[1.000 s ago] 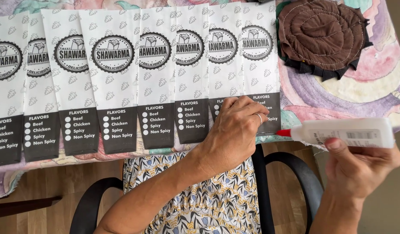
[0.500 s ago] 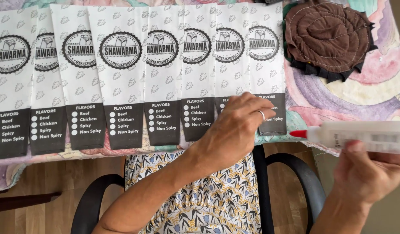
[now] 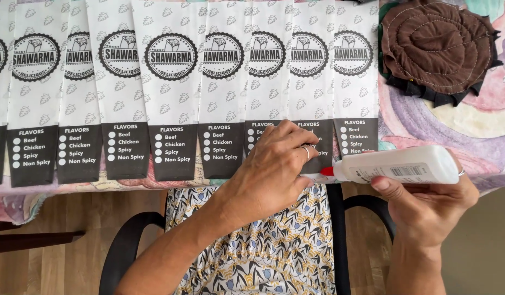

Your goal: Folding the bottom edge of paper food wrappers and applying glue to seal them into a pouch shape.

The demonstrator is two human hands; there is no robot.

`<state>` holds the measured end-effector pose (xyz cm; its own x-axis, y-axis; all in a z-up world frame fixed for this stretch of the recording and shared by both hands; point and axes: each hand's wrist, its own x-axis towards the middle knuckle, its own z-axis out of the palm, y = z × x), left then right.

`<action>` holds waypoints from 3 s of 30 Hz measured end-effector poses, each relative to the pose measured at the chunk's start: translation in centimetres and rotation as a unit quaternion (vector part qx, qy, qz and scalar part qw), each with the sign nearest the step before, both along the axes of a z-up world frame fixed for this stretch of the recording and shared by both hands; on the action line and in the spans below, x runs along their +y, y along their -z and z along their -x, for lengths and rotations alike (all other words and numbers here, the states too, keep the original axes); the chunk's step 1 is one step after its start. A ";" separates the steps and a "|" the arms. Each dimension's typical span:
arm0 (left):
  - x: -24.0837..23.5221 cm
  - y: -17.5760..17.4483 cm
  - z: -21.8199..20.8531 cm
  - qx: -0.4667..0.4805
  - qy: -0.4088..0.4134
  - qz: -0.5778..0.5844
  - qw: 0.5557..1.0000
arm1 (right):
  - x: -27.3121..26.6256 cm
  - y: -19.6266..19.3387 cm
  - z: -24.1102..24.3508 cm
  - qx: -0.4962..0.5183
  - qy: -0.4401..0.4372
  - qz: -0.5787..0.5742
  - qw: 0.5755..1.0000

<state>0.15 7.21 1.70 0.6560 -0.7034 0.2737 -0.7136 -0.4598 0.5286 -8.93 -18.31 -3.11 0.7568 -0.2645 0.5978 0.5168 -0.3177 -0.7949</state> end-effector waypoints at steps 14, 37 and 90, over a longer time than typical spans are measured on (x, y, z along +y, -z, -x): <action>0.0 0.5 0.0 -0.013 -0.003 0.055 0.998 | -3.9 2.6 0.7 -0.045 -0.063 0.060 0.995; -0.5 1.9 -0.3 -0.027 -0.002 0.118 0.993 | -4.7 4.2 0.8 -0.048 -0.014 -0.006 0.999; 6.5 1.9 0.1 0.014 -0.078 0.060 0.995 | 2.7 4.7 -1.7 -0.054 -0.012 -0.023 0.998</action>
<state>0.03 13.67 -0.18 0.7640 -0.5550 0.3290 -0.6216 -0.4966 0.6058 -7.26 -15.61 -7.81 0.6947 -0.2765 0.6641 0.6077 -0.2684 -0.7475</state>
